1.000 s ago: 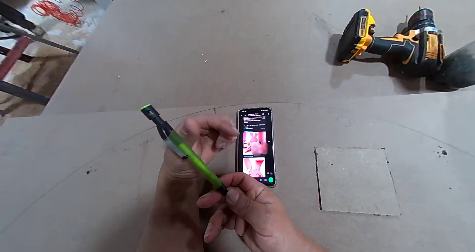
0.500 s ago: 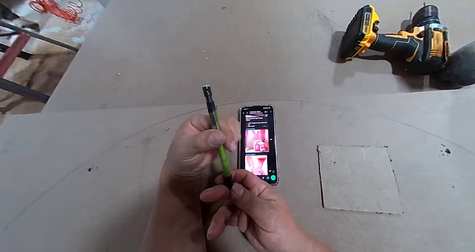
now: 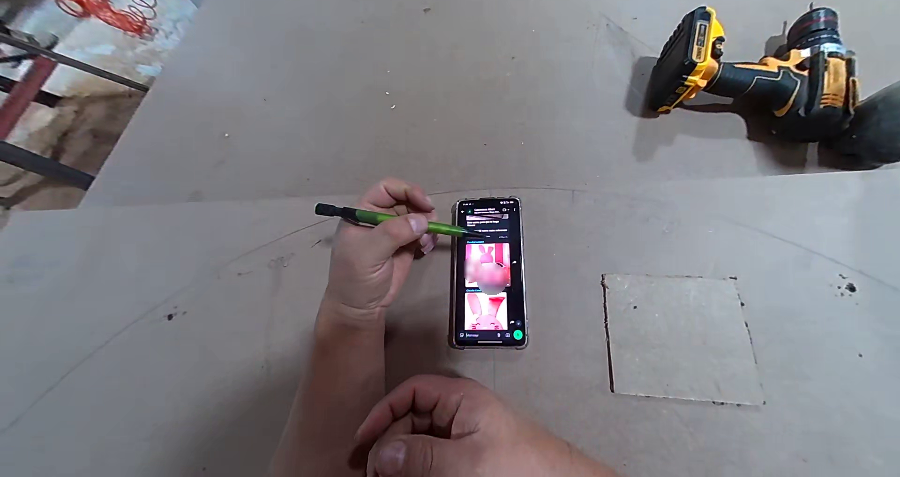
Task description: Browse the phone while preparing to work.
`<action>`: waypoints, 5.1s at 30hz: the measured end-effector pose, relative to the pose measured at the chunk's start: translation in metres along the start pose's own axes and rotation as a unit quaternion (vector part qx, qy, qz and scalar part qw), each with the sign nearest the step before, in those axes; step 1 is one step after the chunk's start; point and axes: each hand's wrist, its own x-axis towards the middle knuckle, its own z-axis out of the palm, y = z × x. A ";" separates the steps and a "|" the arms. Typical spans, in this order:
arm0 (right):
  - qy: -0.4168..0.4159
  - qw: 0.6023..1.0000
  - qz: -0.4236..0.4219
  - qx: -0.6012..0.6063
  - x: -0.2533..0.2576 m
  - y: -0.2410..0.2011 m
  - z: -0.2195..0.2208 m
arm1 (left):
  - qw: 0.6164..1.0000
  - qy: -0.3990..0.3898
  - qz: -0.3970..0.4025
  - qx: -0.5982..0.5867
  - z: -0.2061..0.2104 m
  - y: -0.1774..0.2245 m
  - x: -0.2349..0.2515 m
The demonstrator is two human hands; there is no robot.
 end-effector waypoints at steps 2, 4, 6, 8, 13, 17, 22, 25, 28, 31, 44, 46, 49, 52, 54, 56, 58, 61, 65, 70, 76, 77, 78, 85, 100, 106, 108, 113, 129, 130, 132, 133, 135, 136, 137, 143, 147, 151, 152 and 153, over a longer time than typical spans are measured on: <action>0.001 1.000 0.003 -0.001 0.000 0.001 0.000 | 0.999 0.002 -0.005 0.035 0.002 -0.001 0.000; 0.001 1.000 0.003 0.002 0.000 0.001 0.000 | 0.999 0.009 -0.006 0.054 0.003 -0.001 -0.001; 0.000 1.000 0.005 0.001 0.000 0.001 0.000 | 0.998 0.019 0.001 0.057 0.004 -0.001 -0.001; -0.001 1.000 0.008 0.000 0.000 0.000 -0.001 | 0.998 0.028 0.007 0.054 0.005 -0.001 0.000; 0.000 1.000 0.011 -0.001 0.000 0.000 0.000 | 0.998 0.024 0.000 0.056 0.005 0.000 0.000; 0.000 1.000 0.010 -0.004 0.000 0.000 -0.001 | 0.998 0.022 0.000 0.056 0.005 0.000 0.000; -0.001 1.000 0.013 -0.004 0.000 0.000 0.000 | 0.998 0.025 -0.001 0.062 0.006 -0.001 0.001; 0.000 1.000 0.014 -0.004 0.000 0.000 0.000 | 0.997 0.028 -0.007 0.066 0.006 -0.001 0.000; 0.000 1.000 0.015 -0.008 0.000 0.001 -0.001 | 0.998 0.026 -0.006 0.065 0.006 -0.001 0.000; 0.001 1.000 0.014 -0.009 0.000 0.001 0.000 | 0.997 0.028 -0.008 0.070 0.006 -0.001 0.000; -0.001 1.000 0.013 -0.019 0.000 0.002 -0.001 | 0.997 0.025 -0.006 0.071 0.006 -0.001 0.001; -0.002 1.000 0.011 -0.019 0.001 0.002 -0.001 | 0.997 0.035 -0.007 0.065 0.006 -0.001 0.001; -0.004 1.000 0.006 -0.021 0.001 0.002 -0.001 | 0.996 0.080 -0.004 0.033 0.006 -0.001 0.001; -0.002 1.000 0.012 -0.022 0.000 0.001 -0.001 | 0.991 0.129 -0.001 0.014 0.008 0.000 0.004; -0.002 1.000 0.013 -0.023 0.000 0.001 -0.001 | 0.991 0.128 0.007 0.022 0.010 -0.001 0.005; -0.004 1.000 0.014 -0.022 0.000 0.002 -0.001 | 0.993 0.117 0.009 0.033 0.009 -0.002 0.005; -0.004 1.000 0.014 -0.023 0.000 0.002 -0.001 | 0.993 0.110 0.008 0.031 0.009 -0.002 0.005; -0.004 1.000 0.011 -0.024 0.000 0.003 -0.001 | 0.992 0.124 0.014 0.035 0.011 -0.002 0.006; -0.004 0.999 0.010 -0.033 0.000 0.003 -0.002 | 0.968 0.106 0.050 0.224 0.013 -0.005 0.006; -0.003 1.000 0.013 -0.017 0.000 0.002 0.000 | 0.885 -0.054 -0.019 0.461 0.018 -0.001 0.004; 0.000 1.000 0.020 -0.013 -0.001 0.001 0.001 | 0.918 -0.066 -0.032 0.390 0.016 0.001 0.006; 0.000 1.000 0.022 -0.013 -0.001 0.001 0.001 | 0.918 -0.065 -0.035 0.389 0.016 0.001 0.006; 0.000 1.000 0.024 -0.014 -0.001 0.001 0.001 | 0.917 -0.061 -0.039 0.393 0.017 0.000 0.006; -0.003 1.000 0.024 -0.013 -0.001 0.000 0.001 | 0.913 -0.047 -0.029 0.404 0.017 -0.001 0.006; 0.000 1.000 0.024 -0.011 -0.001 0.001 0.002 | 0.939 -0.043 -0.003 0.341 0.016 -0.002 0.006; 0.001 1.000 0.027 -0.014 -0.001 0.000 0.002 | 0.920 -0.059 -0.027 0.387 0.017 0.000 0.005; 0.001 1.000 0.028 -0.012 -0.001 0.000 0.002 | 0.918 -0.064 -0.031 0.391 0.017 0.001 0.005; -0.002 1.000 0.028 -0.015 -0.001 0.000 0.002 | 0.929 -0.070 -0.019 0.362 0.013 0.002 0.005; -0.003 0.999 0.019 -0.047 0.000 0.003 0.000 | 0.935 -0.049 0.002 0.352 0.012 0.000 0.005; -0.003 0.999 0.018 -0.048 0.000 0.003 0.000 | 0.935 -0.049 0.001 0.352 0.012 0.000 0.005; -0.003 0.999 0.016 -0.048 0.000 0.003 0.000 | 0.935 -0.048 0.001 0.353 0.012 -0.001 0.005; -0.002 0.999 0.016 -0.049 0.000 0.003 0.000 | 0.934 -0.047 0.000 0.354 0.012 0.000 0.005; -0.003 0.999 0.014 -0.051 0.000 0.003 0.000 | 0.933 -0.047 -0.003 0.357 0.013 0.000 0.005; -0.004 0.999 0.012 -0.052 0.000 0.003 0.000 | 0.933 -0.048 -0.002 0.358 0.012 0.000 0.005; -0.004 0.999 0.011 -0.051 0.000 0.003 0.000 | 0.932 -0.048 -0.002 0.360 0.012 0.000 0.005; -0.005 0.999 0.016 -0.047 0.000 0.003 0.000 | 0.924 -0.052 -0.020 0.377 0.015 0.001 0.004; -0.003 0.999 0.017 -0.049 -0.001 0.003 0.000 | 0.896 -0.088 -0.046 0.432 0.016 0.001 0.005; -0.005 0.999 0.017 -0.049 0.000 0.002 0.000 | 0.927 -0.066 -0.048 0.365 0.017 0.001 0.004; -0.004 0.999 0.018 -0.051 0.000 0.002 0.000 | 0.927 -0.060 -0.051 0.367 0.017 0.001 0.004; -0.003 0.998 0.021 -0.052 0.000 0.002 0.000 | 0.921 -0.058 -0.053 0.382 0.017 0.001 0.005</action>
